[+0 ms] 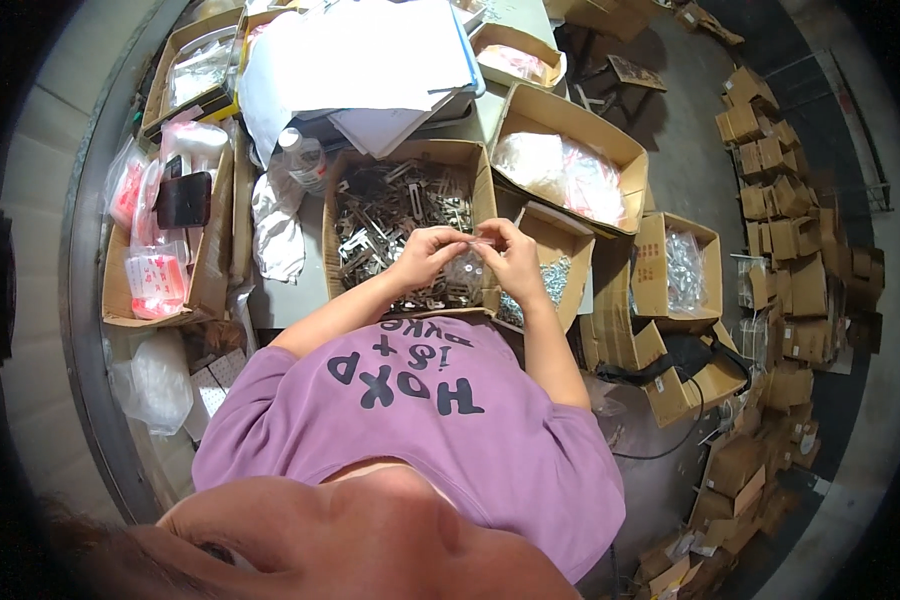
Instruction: The person picks up metal clips from a large box, pairs them with small screws from a smaller box, and places them into small plastic bags.
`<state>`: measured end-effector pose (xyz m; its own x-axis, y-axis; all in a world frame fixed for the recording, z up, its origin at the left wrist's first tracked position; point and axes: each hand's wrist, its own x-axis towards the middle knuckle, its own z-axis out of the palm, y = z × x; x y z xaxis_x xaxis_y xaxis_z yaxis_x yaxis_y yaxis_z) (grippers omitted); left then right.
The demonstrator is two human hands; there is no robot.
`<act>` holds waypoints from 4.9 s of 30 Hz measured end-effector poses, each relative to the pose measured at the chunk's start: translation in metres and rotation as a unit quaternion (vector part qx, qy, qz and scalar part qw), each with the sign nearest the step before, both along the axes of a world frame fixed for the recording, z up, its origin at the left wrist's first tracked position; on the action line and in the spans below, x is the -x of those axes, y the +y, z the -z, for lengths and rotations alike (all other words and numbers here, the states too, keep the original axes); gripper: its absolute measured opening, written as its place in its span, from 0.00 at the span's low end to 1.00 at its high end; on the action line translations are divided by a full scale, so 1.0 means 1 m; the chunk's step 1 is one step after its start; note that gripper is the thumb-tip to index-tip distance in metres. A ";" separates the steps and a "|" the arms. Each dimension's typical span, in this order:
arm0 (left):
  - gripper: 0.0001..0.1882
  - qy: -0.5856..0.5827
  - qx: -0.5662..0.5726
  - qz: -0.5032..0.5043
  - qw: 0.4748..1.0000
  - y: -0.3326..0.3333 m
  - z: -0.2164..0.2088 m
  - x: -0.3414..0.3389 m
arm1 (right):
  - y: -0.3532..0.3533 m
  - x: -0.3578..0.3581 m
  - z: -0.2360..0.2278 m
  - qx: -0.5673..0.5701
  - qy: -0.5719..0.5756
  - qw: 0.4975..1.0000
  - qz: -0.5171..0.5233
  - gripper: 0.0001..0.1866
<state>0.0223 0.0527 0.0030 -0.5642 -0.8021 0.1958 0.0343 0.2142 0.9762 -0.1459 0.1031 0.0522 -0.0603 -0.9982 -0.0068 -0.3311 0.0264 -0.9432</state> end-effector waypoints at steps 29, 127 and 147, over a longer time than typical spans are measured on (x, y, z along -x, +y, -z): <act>0.31 -0.087 0.198 -0.052 0.975 0.008 -0.007 -0.003 | 0.020 -0.012 -0.031 0.032 0.326 0.931 -0.159 0.15; 0.21 0.095 -0.301 0.127 0.940 -0.002 0.005 -0.004 | 0.007 0.007 0.001 0.047 -0.021 0.996 0.070 0.07; 0.20 0.035 -0.107 0.082 0.990 0.001 0.013 0.004 | 0.014 0.080 0.065 -0.072 0.092 0.979 0.169 0.07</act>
<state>0.0182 0.0535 -0.0097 -0.6817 -0.7277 0.0751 0.1210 -0.0110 0.9926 -0.2254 0.1172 -0.0124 -0.3999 -0.9107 -0.1034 -0.4439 0.2911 -0.8474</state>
